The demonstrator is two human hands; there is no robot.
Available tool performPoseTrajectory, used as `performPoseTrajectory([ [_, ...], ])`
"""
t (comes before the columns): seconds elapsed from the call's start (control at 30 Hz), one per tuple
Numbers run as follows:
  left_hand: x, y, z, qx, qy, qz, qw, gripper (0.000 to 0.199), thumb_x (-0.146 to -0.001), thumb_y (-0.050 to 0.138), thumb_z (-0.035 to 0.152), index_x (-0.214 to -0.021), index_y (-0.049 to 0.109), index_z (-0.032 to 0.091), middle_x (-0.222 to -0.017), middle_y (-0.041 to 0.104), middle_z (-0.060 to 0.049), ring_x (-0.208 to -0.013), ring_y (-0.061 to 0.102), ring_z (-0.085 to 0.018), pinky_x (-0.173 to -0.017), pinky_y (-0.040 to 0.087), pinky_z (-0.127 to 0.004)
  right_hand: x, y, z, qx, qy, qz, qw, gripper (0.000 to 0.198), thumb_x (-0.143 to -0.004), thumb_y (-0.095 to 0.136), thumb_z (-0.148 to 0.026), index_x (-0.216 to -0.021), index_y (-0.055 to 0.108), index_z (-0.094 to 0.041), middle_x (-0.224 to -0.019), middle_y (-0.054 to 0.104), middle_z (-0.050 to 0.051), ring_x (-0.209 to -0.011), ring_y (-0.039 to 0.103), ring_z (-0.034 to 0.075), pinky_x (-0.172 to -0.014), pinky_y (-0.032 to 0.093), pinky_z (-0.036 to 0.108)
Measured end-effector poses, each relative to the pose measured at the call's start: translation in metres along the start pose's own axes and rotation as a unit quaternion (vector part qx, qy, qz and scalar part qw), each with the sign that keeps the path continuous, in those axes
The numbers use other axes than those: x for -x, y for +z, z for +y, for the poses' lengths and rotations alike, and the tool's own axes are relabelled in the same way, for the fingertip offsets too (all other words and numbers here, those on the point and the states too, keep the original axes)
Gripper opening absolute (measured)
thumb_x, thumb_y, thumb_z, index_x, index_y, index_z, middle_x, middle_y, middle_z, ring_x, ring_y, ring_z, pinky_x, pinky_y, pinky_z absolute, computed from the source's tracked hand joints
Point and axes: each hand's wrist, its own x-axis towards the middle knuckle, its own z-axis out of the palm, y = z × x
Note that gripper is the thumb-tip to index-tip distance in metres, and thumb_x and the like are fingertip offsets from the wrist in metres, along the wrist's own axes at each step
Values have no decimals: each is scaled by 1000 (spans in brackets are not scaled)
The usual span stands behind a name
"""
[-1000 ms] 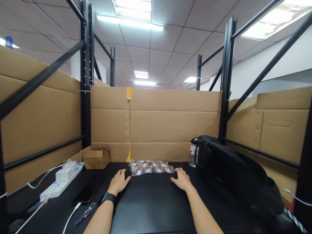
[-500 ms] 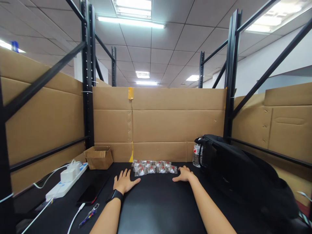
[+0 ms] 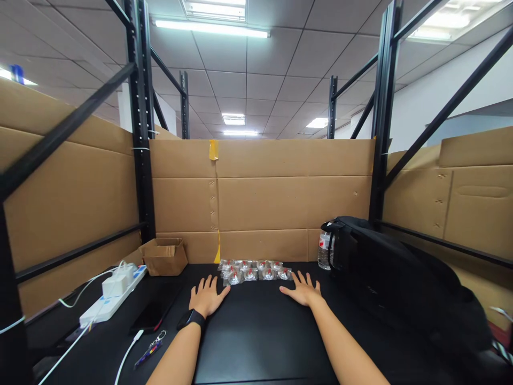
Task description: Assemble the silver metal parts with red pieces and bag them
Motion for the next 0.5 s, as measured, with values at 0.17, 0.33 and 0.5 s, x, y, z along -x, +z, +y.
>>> performPoseTrajectory([
  [0.17, -1, 3, 0, 3, -3, 13, 1000, 95, -85, 23, 80, -152, 40, 15, -162, 27, -16, -151, 18, -38, -117, 16, -60, 2, 3, -4, 2, 8, 47, 999, 118, -72, 32, -91, -159, 17, -13, -167, 8, 13, -153, -2, 38, -118, 0, 62],
  [0.33, -7, 2, 0, 26, 28, 57, 998, 86, -90, 30, 72, -158, 26, 19, -163, 26, -14, -150, 22, -35, -116, 19, -57, -2, 3, -4, 0, -3, 85, 996, 113, -77, 33, -86, -160, 10, -13, -167, 7, 14, -153, -4, 35, -118, -2, 60],
  [0.5, -15, -5, 4, 20, 107, 101, 989, 79, -88, 45, 66, -157, 27, 32, -164, 25, -7, -150, 20, -33, -116, 17, -55, -8, -2, -5, -1, -16, 109, 994, 107, -78, 43, -82, -160, 9, -24, -168, 5, 9, -153, -3, 35, -116, -1, 62],
])
